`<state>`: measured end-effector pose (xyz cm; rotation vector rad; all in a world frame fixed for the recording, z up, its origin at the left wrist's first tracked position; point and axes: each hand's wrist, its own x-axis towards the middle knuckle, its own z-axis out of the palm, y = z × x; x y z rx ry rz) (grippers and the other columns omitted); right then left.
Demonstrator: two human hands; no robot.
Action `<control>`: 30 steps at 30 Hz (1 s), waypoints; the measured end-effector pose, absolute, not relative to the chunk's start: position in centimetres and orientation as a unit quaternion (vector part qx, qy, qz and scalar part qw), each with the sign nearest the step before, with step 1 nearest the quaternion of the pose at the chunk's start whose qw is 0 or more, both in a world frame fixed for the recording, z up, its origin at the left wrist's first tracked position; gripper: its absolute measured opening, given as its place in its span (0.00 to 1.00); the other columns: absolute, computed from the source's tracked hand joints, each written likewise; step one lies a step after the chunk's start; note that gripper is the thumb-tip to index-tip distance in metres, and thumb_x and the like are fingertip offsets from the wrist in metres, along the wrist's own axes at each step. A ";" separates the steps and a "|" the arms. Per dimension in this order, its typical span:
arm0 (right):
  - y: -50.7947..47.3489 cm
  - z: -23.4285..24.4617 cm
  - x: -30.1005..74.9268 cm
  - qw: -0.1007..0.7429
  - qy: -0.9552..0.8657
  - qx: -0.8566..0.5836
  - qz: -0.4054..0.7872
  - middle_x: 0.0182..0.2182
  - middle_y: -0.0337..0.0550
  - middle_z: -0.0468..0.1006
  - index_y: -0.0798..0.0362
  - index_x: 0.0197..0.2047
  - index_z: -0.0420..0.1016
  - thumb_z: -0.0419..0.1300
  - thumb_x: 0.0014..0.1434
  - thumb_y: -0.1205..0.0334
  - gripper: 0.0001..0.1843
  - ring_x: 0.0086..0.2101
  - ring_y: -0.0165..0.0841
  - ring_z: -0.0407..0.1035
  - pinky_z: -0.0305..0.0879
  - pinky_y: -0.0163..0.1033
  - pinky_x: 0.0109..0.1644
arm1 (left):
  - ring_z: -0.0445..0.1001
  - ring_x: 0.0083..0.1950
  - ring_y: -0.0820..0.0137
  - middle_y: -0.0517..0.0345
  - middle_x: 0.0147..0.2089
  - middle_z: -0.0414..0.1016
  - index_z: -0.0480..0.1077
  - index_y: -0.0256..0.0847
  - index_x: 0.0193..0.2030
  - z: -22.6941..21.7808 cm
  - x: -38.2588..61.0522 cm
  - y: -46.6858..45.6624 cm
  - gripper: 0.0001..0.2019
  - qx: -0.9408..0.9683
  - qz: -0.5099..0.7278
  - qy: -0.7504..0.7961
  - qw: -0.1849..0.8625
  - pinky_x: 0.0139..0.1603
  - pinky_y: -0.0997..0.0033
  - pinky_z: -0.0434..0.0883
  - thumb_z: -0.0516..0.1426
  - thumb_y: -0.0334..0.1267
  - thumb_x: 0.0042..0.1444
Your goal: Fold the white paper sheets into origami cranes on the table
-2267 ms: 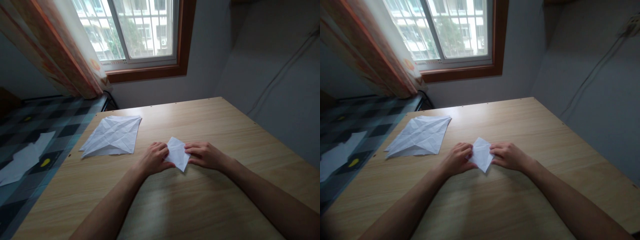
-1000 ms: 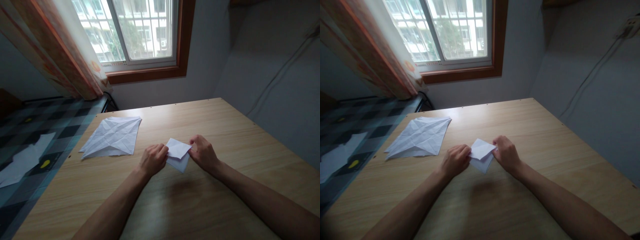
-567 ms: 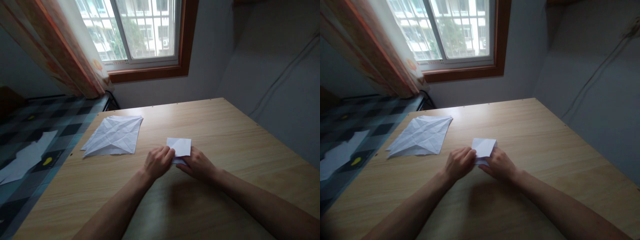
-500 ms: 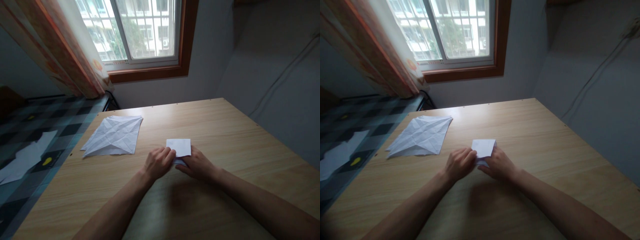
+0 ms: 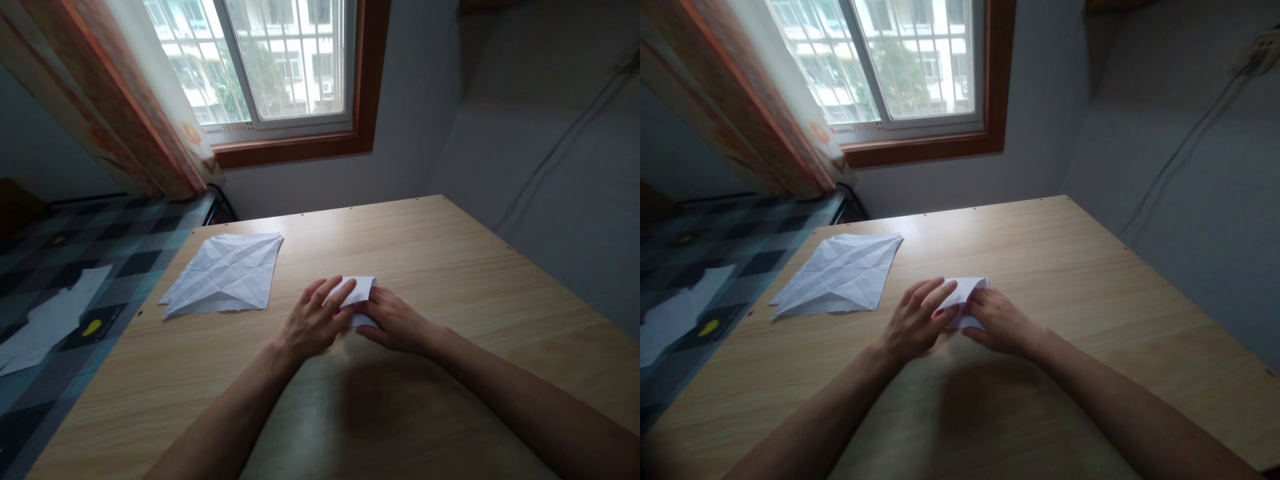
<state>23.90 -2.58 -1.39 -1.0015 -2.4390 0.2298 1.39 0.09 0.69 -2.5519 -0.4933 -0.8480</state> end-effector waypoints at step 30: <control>-2.6 -1.0 25.3 0.320 -0.836 -0.373 0.243 0.45 0.46 0.80 0.53 0.42 0.72 0.61 0.51 0.74 0.15 0.38 0.34 0.74 0.70 0.39 0.42 | 0.75 0.51 0.60 0.41 0.60 0.67 0.59 0.42 0.63 -0.4 1.8 1.0 0.24 -0.917 -0.294 -0.255 0.088 0.49 0.58 0.73 0.55 0.33 0.60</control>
